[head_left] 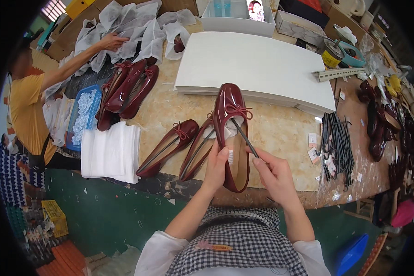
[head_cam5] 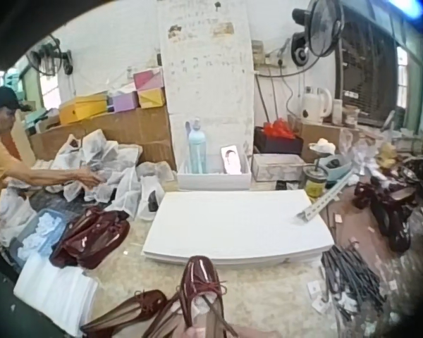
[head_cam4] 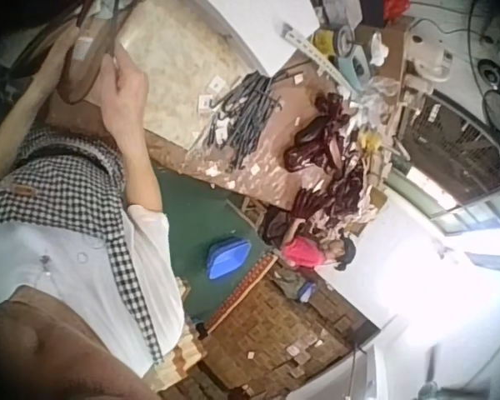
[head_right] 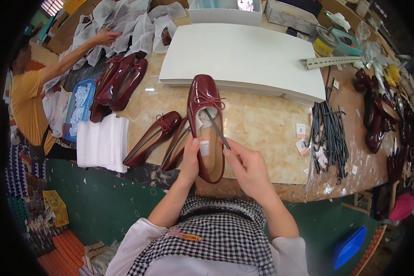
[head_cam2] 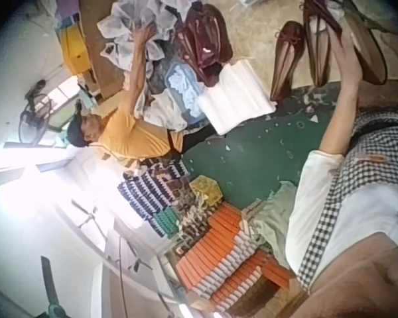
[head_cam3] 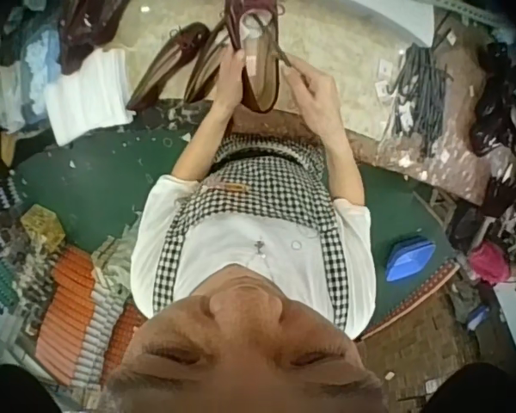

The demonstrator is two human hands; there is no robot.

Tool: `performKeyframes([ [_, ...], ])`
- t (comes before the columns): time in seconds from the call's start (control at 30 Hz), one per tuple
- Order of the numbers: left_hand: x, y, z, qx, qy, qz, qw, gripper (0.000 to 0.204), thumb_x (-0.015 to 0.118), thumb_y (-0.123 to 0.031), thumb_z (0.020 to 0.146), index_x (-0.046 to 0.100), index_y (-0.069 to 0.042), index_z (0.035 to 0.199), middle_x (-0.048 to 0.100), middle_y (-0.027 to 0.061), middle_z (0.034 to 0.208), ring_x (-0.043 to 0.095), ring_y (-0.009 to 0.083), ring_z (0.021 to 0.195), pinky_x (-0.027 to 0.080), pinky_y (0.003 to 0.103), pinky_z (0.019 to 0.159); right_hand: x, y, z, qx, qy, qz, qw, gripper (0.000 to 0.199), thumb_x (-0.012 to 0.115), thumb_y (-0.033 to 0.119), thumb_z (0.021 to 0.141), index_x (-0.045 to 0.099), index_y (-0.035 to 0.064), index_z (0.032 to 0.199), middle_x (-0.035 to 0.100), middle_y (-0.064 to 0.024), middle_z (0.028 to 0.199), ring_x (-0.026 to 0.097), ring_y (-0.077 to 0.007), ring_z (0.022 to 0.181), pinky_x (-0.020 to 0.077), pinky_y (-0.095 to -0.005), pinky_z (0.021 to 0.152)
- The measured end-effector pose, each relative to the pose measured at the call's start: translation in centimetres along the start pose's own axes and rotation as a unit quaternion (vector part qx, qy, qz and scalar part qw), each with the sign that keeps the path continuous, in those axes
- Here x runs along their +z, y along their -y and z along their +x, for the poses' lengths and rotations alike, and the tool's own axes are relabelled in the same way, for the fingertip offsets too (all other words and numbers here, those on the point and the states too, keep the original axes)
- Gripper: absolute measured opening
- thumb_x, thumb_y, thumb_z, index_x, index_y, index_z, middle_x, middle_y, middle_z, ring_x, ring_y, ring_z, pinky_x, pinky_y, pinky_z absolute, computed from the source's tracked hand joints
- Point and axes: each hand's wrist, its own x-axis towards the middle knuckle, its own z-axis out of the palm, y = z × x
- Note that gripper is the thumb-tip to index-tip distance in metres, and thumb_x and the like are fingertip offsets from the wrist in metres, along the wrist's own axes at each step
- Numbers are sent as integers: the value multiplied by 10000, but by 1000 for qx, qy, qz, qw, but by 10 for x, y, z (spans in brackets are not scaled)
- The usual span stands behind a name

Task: The person prepares maroon flat shoes for packaging by wiping them with a white cloth, inserting metal shoe trees, and attaching small tags to the bows. The shoes are handled one at a time and placed back on the table after each step.

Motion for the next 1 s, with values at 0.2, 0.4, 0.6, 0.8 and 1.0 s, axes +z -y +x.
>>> performKeyframes([
  [0.2,29,14,-17,55,-56,-56,995,701,531,-454,907,335,0,1404,533,113,1245,513,190,1153,421,332,975,21,4,12,-218,-175,-161,947,273,590,80,895,641,-23,1143,513,-132,532,521,-243,438,401,-341,454],
  [0.4,28,18,-24,-83,-83,-6,993,617,593,-383,884,429,1,1338,608,85,1041,585,158,934,480,311,852,31,-24,0,-146,-79,-194,967,302,594,92,901,626,-18,1180,620,-100,617,551,-170,477,419,-307,476],
  [0.6,-56,-61,-31,141,-13,718,682,553,737,-291,729,564,-89,1214,440,244,1301,386,420,1248,320,536,1009,-46,-38,-20,36,-105,-28,993,326,512,121,946,604,7,1238,682,-12,751,446,-33,571,372,-188,522],
  [0.8,-97,-61,-18,104,85,610,781,438,736,-179,715,601,-71,1117,435,222,1298,474,396,1173,417,441,974,-8,-31,-15,2,11,-72,997,302,529,112,935,636,25,1204,682,-16,732,473,-38,568,384,-195,515],
  [1.0,-127,-181,95,226,-94,737,630,291,657,-140,655,680,-45,929,617,188,863,569,364,845,456,474,714,-67,-47,-36,25,-105,-106,988,278,549,89,916,657,15,1161,686,-37,714,519,-57,572,420,-216,526],
])
